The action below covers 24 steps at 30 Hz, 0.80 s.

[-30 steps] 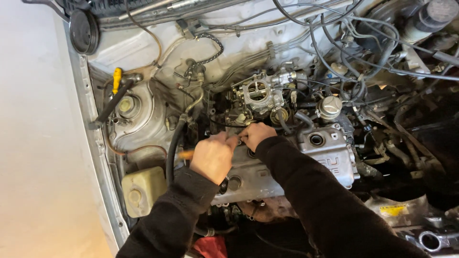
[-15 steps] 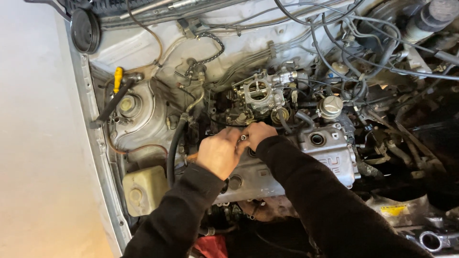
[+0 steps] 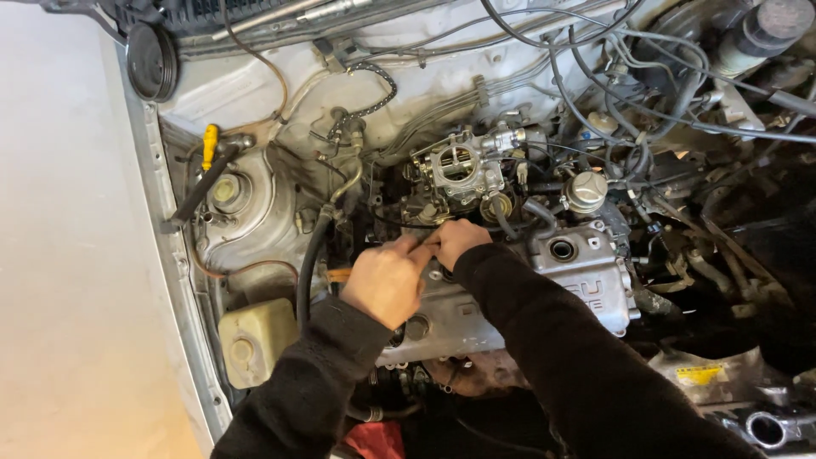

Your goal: The person works on a car engine with the hood open, using a socket wrench to tighten bolts on the valve cover. They handle various small metal parts, including bolts and washers, picking them from a tray and placing them into the engine assembly.

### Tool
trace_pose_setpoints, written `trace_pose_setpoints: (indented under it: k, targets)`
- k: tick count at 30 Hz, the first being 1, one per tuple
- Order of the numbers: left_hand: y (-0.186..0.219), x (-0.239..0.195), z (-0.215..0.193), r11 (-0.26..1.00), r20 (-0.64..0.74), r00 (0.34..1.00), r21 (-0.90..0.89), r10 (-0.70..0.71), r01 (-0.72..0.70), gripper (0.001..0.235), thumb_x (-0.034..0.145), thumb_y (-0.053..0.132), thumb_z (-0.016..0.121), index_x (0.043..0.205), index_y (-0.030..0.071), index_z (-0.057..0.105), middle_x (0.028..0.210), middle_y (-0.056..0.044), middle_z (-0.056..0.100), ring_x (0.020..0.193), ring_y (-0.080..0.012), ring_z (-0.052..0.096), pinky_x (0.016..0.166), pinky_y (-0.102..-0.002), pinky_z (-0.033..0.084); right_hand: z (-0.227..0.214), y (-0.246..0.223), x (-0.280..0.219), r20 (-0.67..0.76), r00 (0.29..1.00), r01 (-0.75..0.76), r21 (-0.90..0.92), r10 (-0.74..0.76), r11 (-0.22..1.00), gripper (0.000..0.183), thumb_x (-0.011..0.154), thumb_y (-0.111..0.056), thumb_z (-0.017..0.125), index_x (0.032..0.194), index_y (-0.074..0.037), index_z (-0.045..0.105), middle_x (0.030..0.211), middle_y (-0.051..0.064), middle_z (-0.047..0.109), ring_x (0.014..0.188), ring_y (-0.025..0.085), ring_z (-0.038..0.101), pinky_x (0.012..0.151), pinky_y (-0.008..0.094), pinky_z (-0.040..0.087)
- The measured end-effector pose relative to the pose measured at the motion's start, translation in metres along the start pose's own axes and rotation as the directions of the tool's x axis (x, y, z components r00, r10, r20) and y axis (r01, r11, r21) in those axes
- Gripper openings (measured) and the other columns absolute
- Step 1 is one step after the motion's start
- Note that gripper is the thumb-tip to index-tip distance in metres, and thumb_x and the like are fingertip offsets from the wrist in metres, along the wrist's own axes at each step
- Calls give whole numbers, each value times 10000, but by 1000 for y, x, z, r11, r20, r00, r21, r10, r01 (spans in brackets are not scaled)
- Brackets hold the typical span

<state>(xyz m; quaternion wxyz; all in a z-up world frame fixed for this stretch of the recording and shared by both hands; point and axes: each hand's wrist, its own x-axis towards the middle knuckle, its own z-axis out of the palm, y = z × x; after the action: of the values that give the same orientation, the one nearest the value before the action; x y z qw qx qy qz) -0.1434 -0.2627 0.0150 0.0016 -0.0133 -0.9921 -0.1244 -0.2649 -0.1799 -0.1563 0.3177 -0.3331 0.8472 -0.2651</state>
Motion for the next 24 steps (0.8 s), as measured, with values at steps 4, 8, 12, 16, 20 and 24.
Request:
trace_pose_setpoints:
  k: [4, 8, 12, 16, 20, 24]
  targets:
    - [16, 1, -9, 988, 76, 988, 89, -131, 124, 344, 700, 212, 736, 971, 10, 668, 873, -187, 683, 692, -373, 697, 609, -467, 562, 12, 12, 12, 37, 999, 7, -24, -6, 1000, 268, 850, -337, 667, 1073, -379, 808, 1039, 86, 761, 968, 346, 707, 854, 455, 584]
    - [29, 3, 3, 987, 1, 988, 49, -153, 152, 453, 811, 460, 782, 892, 28, 674, 783, -177, 683, 610, -366, 680, 547, -469, 549, 9, 12, 13, 49, 999, 24, -21, -23, 999, 284, 834, -416, 657, 1072, -376, 807, 1051, 65, 771, 979, 330, 724, 880, 449, 582]
    - [22, 8, 32, 1000, 8, 1000, 16, 23, -23, 388, 877, 414, 736, 896, 31, 676, 800, -161, 680, 603, -290, 683, 509, -415, 544, 4, 14, 20, 166, 986, -6, 1, 6, 1000, 371, 775, -481, 712, 1124, -375, 782, 1081, 86, 755, 1002, 336, 721, 908, 425, 580]
    - [16, 3, 47, 988, -28, 999, 149, 40, -36, 277, 955, 316, 679, 883, 49, 667, 782, -118, 681, 638, -253, 689, 515, -394, 540, 15, 19, 26, 209, 976, 59, -18, -54, 998, 384, 785, -492, 673, 1138, -383, 778, 1096, 70, 756, 998, 328, 719, 881, 441, 584]
    - [6, 4, 30, 947, -113, 991, 303, -71, 103, 223, 959, 277, 651, 863, 75, 664, 741, -91, 680, 624, -245, 689, 508, -383, 535, 11, 11, 8, 61, 998, 4, -52, -1, 999, 302, 814, -448, 695, 1085, -354, 790, 1035, 74, 764, 960, 318, 728, 869, 439, 590]
    - [-9, 1, 29, 918, -32, 990, 371, -136, 138, 206, 973, 269, 637, 864, 97, 658, 730, -71, 679, 635, -249, 699, 538, -390, 534, 11, 8, 3, -72, 995, 68, -15, -69, 998, 195, 857, -354, 696, 1002, -332, 825, 965, 85, 761, 921, 335, 715, 842, 463, 580]
